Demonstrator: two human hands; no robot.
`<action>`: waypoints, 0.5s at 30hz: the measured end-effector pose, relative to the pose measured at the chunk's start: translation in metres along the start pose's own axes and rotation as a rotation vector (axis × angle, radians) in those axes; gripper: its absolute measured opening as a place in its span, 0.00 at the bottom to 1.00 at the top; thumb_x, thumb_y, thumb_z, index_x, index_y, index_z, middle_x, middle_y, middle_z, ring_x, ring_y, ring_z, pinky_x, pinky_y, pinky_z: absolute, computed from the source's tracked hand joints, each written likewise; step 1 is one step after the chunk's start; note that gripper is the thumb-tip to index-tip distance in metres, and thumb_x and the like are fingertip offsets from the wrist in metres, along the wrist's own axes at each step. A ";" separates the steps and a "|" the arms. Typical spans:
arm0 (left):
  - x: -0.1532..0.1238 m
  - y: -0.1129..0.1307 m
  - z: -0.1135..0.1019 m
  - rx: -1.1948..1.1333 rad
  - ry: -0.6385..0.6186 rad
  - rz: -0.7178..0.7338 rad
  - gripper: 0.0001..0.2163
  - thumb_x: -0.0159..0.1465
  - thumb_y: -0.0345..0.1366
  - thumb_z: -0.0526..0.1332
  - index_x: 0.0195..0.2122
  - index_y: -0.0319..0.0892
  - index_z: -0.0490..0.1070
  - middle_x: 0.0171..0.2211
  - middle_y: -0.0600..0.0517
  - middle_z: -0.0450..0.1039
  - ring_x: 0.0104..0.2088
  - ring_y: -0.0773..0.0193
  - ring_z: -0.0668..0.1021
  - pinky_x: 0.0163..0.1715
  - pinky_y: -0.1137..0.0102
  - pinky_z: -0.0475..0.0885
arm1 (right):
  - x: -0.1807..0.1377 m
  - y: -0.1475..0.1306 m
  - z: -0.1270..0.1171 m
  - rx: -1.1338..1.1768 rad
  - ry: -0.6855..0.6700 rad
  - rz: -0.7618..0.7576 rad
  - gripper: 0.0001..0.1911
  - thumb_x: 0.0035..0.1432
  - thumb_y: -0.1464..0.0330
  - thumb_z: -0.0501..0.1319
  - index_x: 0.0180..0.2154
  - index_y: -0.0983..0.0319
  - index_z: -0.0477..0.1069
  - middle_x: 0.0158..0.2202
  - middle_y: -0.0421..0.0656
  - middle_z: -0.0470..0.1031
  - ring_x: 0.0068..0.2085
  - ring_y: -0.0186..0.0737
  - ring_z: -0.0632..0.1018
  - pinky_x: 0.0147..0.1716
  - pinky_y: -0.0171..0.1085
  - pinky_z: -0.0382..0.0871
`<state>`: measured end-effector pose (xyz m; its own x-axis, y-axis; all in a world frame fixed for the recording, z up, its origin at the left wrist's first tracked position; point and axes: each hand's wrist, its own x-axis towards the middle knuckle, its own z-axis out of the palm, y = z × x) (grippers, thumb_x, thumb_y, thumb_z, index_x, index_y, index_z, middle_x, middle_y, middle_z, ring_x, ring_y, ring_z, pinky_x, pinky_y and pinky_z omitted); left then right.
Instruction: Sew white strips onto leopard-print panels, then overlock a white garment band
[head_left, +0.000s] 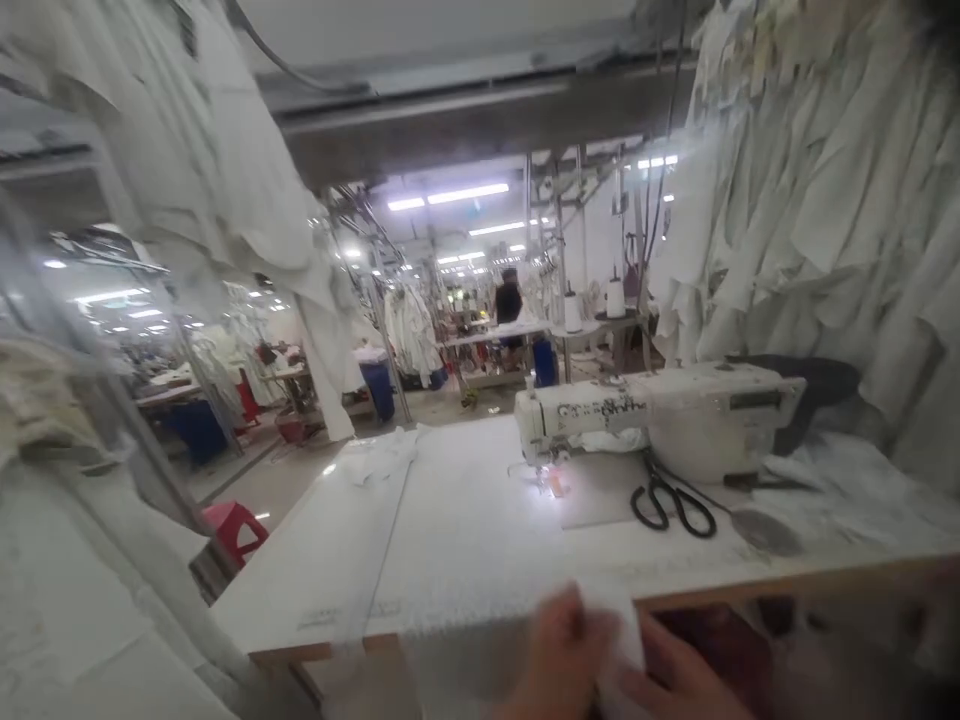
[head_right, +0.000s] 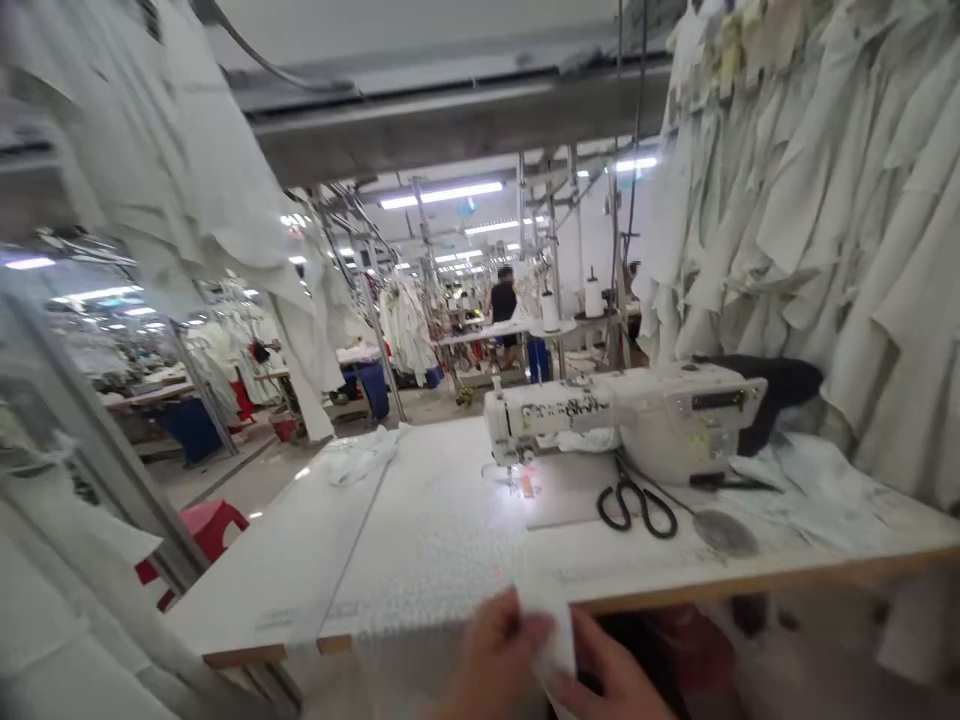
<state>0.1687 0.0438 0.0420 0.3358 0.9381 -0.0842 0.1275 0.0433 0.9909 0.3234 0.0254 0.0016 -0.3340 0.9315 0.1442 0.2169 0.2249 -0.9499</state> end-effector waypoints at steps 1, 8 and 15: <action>0.004 -0.001 -0.008 -0.076 0.060 0.031 0.14 0.56 0.45 0.60 0.35 0.40 0.70 0.35 0.48 0.73 0.34 0.61 0.74 0.36 0.65 0.69 | -0.001 0.005 0.014 0.075 -0.059 0.061 0.25 0.51 0.52 0.57 0.42 0.65 0.72 0.39 0.49 0.74 0.42 0.53 0.74 0.43 0.45 0.68; 0.038 -0.019 -0.065 -0.092 0.179 -0.044 0.17 0.53 0.46 0.60 0.35 0.37 0.70 0.28 0.50 0.72 0.26 0.66 0.72 0.29 0.70 0.70 | -0.030 0.021 0.053 0.385 -0.100 0.331 0.19 0.51 0.56 0.59 0.37 0.66 0.72 0.31 0.44 0.72 0.33 0.43 0.71 0.34 0.38 0.65; 0.124 -0.014 -0.090 0.220 0.240 0.066 0.13 0.55 0.45 0.56 0.29 0.38 0.69 0.26 0.53 0.69 0.26 0.67 0.70 0.28 0.71 0.65 | -0.007 0.043 0.034 0.103 0.149 0.262 0.16 0.56 0.58 0.55 0.30 0.64 0.73 0.33 0.45 0.68 0.36 0.43 0.70 0.36 0.38 0.64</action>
<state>0.1245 0.1909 0.0274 0.1237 0.9918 0.0328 0.3202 -0.0712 0.9447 0.3034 0.0188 -0.0498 -0.1398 0.9872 -0.0770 0.1810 -0.0510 -0.9822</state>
